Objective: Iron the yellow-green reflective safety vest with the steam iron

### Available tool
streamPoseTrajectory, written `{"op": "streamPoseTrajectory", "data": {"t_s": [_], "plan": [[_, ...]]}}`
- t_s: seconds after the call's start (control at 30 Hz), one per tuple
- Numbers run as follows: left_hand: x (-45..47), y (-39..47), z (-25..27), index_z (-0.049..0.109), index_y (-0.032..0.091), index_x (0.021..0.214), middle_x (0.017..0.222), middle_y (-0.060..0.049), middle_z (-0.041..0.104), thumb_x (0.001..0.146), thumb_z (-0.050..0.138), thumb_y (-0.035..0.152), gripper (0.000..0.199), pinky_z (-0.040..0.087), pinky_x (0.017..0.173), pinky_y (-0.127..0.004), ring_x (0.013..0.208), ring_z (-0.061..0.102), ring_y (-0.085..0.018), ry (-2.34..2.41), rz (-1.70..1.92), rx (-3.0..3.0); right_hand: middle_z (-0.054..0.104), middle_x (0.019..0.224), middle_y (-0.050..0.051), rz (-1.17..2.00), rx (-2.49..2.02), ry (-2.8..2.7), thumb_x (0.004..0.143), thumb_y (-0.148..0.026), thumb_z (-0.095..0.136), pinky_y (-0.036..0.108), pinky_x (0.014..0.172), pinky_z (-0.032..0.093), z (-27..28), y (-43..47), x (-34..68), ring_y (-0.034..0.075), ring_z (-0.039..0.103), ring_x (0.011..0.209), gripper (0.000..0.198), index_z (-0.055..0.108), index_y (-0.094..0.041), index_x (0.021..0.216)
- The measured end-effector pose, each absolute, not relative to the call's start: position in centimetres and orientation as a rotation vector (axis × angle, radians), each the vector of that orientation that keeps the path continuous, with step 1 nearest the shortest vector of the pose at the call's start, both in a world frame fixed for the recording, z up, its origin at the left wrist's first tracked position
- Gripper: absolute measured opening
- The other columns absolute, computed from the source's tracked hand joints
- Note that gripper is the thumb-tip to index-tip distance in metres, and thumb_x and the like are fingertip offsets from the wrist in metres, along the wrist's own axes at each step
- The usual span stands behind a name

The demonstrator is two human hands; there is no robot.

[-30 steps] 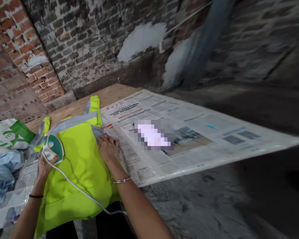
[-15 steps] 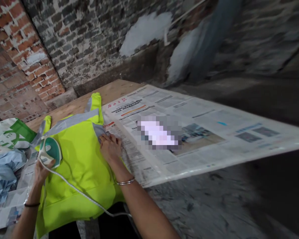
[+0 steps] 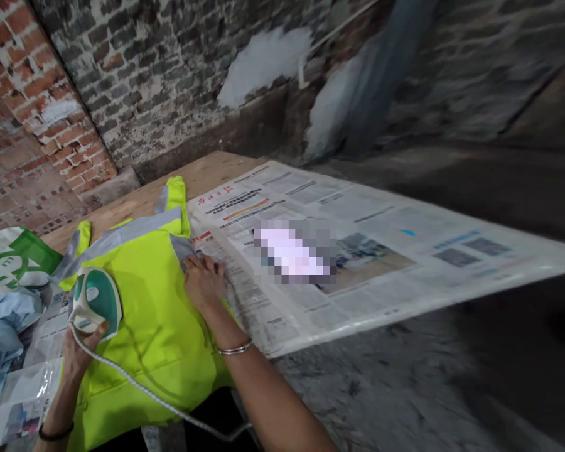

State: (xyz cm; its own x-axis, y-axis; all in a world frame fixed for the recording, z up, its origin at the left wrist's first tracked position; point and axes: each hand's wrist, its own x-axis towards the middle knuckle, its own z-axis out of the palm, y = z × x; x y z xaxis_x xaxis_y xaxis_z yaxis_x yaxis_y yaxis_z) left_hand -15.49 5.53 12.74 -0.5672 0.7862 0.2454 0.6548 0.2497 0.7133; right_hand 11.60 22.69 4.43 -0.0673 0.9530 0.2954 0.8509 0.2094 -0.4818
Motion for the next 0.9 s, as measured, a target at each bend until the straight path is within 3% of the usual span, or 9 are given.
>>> {"op": "streamPoseTrajectory", "data": {"t_s": [0.27, 0.43, 0.57, 0.77, 0.9], "plan": [[-15.7, 13.4, 15.0, 0.064, 0.022, 0.09, 0.083, -0.002, 0.075, 0.056, 0.081, 0.033, 0.039, 0.056, 0.07, -0.032, 0.086, 0.072, -0.026, 2.302, 1.288, 1.375, 0.067, 0.149, 0.005, 0.221, -1.673, -1.919, 0.101, -0.022, 0.043, 0.051, 0.109, 0.03, 4.5, 22.7, 11.3, 0.033, 0.047, 0.14, 0.047, 0.074, -0.031, 0.136], [-14.5, 10.1, 14.3, 0.066, 0.024, 0.081, 0.072, 0.0, 0.072, 0.054, 0.082, 0.041, 0.036, 0.055, 0.062, -0.033, 0.076, 0.071, -0.027, 2.292, 1.237, 1.361, 0.066, 0.15, 0.005, 0.263, -1.695, -1.918, 0.102, -0.021, 0.044, 0.051, 0.109, 0.029, 5.4, 22.6, 11.3, 0.033, 0.047, 0.141, 0.046, 0.073, -0.029, 0.136], [-13.4, 7.8, 13.6, 0.069, 0.027, 0.083, 0.075, 0.0, 0.075, 0.052, 0.084, 0.05, 0.041, 0.057, 0.061, -0.035, 0.078, 0.072, -0.029, 2.21, 1.203, 1.404, 0.065, 0.151, 0.006, 0.275, -1.679, -1.929, 0.103, -0.021, 0.042, 0.051, 0.11, 0.028, 5.9, 22.4, 11.6, 0.032, 0.047, 0.141, 0.046, 0.072, -0.029, 0.137], [-12.1, 14.3, 15.3, 0.067, 0.021, 0.094, 0.088, -0.003, 0.075, 0.063, 0.082, 0.03, 0.037, 0.06, 0.072, -0.033, 0.089, 0.072, -0.026, 2.172, 1.198, 1.451, 0.064, 0.153, 0.005, 0.342, -1.718, -1.921, 0.109, -0.033, 0.036, 0.052, 0.111, 0.027, 6.4, 22.2, 11.8, 0.034, 0.043, 0.143, 0.045, 0.072, -0.027, 0.136], [-11.6, 16.1, 15.6, 0.065, 0.021, 0.097, 0.089, -0.003, 0.074, 0.065, 0.081, 0.03, 0.037, 0.061, 0.075, -0.036, 0.088, 0.072, -0.025, 2.17, 1.229, 1.462, 0.064, 0.152, 0.006, 0.317, -1.714, -1.927, 0.108, -0.032, 0.04, 0.052, 0.112, 0.027, 6.9, 22.0, 11.7, 0.033, 0.043, 0.143, 0.043, 0.072, -0.027, 0.137]]}}
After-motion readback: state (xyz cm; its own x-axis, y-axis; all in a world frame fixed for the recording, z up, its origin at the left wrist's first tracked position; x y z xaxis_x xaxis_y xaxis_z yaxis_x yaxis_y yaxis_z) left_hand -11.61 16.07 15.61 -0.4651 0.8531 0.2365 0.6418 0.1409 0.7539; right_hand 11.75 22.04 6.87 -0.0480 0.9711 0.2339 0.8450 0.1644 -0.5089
